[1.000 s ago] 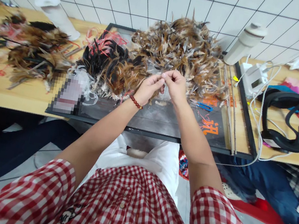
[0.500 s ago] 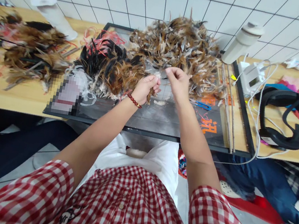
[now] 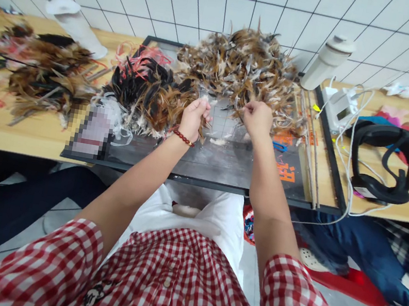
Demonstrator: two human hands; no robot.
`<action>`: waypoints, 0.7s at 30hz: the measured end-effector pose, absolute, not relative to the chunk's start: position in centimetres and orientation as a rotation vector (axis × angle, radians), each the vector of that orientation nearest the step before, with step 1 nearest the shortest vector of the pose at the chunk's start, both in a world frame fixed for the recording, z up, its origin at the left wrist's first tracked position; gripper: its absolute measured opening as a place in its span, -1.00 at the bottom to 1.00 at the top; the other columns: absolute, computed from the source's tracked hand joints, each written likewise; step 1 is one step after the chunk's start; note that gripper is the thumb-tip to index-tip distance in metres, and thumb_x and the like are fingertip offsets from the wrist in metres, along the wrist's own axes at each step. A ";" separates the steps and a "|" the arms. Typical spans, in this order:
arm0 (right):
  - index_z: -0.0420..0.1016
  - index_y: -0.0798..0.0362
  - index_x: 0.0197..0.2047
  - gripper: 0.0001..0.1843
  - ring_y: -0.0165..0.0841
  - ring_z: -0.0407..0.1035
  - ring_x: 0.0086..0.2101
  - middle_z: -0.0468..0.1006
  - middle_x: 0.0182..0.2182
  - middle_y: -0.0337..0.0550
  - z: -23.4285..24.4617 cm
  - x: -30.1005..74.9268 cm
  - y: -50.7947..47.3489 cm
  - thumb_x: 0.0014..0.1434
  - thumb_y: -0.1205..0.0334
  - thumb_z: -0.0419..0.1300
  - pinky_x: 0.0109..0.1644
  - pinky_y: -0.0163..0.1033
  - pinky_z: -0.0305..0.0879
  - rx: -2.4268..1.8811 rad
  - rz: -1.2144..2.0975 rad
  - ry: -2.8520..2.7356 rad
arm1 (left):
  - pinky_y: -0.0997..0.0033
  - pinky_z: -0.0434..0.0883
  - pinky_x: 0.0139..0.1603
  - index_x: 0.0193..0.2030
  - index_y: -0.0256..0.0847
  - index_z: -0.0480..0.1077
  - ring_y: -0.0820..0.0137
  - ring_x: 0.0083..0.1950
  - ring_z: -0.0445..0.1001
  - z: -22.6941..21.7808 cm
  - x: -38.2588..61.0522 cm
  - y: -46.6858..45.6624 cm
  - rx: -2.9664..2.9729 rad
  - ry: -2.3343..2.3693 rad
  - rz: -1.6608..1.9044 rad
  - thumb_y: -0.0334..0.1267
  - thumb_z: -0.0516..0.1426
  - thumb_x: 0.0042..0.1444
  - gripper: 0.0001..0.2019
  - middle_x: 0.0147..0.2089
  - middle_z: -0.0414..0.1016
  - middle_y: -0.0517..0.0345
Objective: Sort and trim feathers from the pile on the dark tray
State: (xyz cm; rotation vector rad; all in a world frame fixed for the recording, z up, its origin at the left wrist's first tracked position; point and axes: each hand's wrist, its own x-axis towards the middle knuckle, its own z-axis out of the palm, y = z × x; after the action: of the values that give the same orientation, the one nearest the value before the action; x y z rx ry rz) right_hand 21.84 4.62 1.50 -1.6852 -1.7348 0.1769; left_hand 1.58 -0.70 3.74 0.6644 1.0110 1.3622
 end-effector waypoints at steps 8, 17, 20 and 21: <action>0.69 0.12 -0.21 -0.80 0.07 0.49 0.05 0.65 -0.08 0.19 0.5 18.3 4.9 0.28 0.22 0.24 0.16 0.19 0.39 -1.787 0.041 -1.867 | 0.62 0.28 -0.46 -0.44 -0.18 0.33 0.63 -0.57 0.19 3.2 1.5 -0.2 0.671 1.026 1.377 -0.08 0.28 0.32 -0.63 -0.58 0.17 0.38; 0.60 0.05 -0.32 -0.88 -0.36 0.35 -0.39 0.52 -0.43 -0.21 1.2 17.6 2.8 0.16 0.19 0.29 -0.22 -0.20 0.32 -1.237 0.449 -1.701 | 0.57 0.46 -0.26 -0.33 -0.20 0.41 0.56 -0.36 0.53 2.9 1.6 -0.3 0.622 1.025 1.313 -0.05 0.28 0.31 -0.70 -0.36 0.53 0.24; 0.57 0.03 -0.36 -0.87 -0.38 0.32 -0.42 0.49 -0.45 -0.23 1.5 16.3 1.9 0.15 0.16 0.29 -0.25 -0.22 0.29 -1.122 0.476 -1.724 | 0.46 0.54 -0.07 -0.29 -0.21 0.42 0.48 -0.22 0.62 2.4 1.5 0.0 0.547 0.950 1.324 -0.05 0.29 0.30 -0.72 -0.26 0.62 0.19; 0.57 0.03 -0.37 -0.87 -0.38 0.31 -0.42 0.49 -0.45 -0.23 1.5 15.9 1.6 0.14 0.17 0.29 -0.24 -0.22 0.30 -1.095 0.479 -1.739 | 0.42 0.56 -0.02 -0.27 -0.21 0.43 0.45 -0.18 0.64 2.3 1.4 0.2 0.519 0.914 1.334 -0.05 0.29 0.30 -0.72 -0.24 0.63 0.17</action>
State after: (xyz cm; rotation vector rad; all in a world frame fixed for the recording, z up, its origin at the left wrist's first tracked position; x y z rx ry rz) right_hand 15.94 1.64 1.54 -1.0951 -1.7387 0.4787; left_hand 1.45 0.19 2.28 0.5187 0.9142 1.3341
